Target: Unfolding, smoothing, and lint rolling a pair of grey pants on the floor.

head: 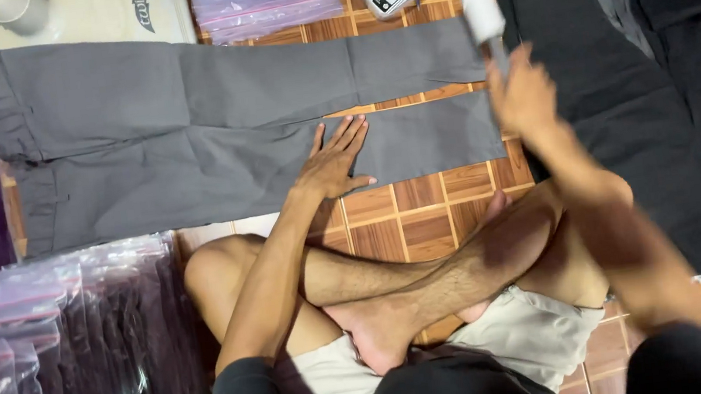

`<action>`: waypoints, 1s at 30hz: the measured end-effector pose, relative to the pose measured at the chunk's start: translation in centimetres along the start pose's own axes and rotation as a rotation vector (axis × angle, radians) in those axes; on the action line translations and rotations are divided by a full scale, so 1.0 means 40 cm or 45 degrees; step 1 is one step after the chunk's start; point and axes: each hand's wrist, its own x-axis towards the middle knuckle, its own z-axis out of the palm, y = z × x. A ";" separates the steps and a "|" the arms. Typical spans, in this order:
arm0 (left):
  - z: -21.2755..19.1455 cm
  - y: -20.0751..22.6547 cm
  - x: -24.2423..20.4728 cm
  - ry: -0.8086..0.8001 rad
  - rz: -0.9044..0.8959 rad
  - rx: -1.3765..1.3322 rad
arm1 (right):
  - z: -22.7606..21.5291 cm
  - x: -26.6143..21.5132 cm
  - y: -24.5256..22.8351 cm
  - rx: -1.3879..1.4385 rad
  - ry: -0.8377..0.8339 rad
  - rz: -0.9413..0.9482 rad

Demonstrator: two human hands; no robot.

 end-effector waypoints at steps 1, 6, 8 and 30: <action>0.003 -0.001 -0.006 -0.006 -0.002 0.002 | 0.018 -0.082 -0.030 0.004 -0.004 0.002; -0.039 0.021 -0.045 0.093 -0.111 0.055 | 0.086 -0.378 -0.208 0.373 -0.303 0.085; -0.049 0.017 -0.051 0.062 -0.150 0.077 | 0.066 -0.419 -0.290 0.410 -0.344 0.071; -0.046 0.006 -0.037 -0.064 -0.284 0.017 | 0.335 -0.265 -0.157 0.007 -0.768 0.310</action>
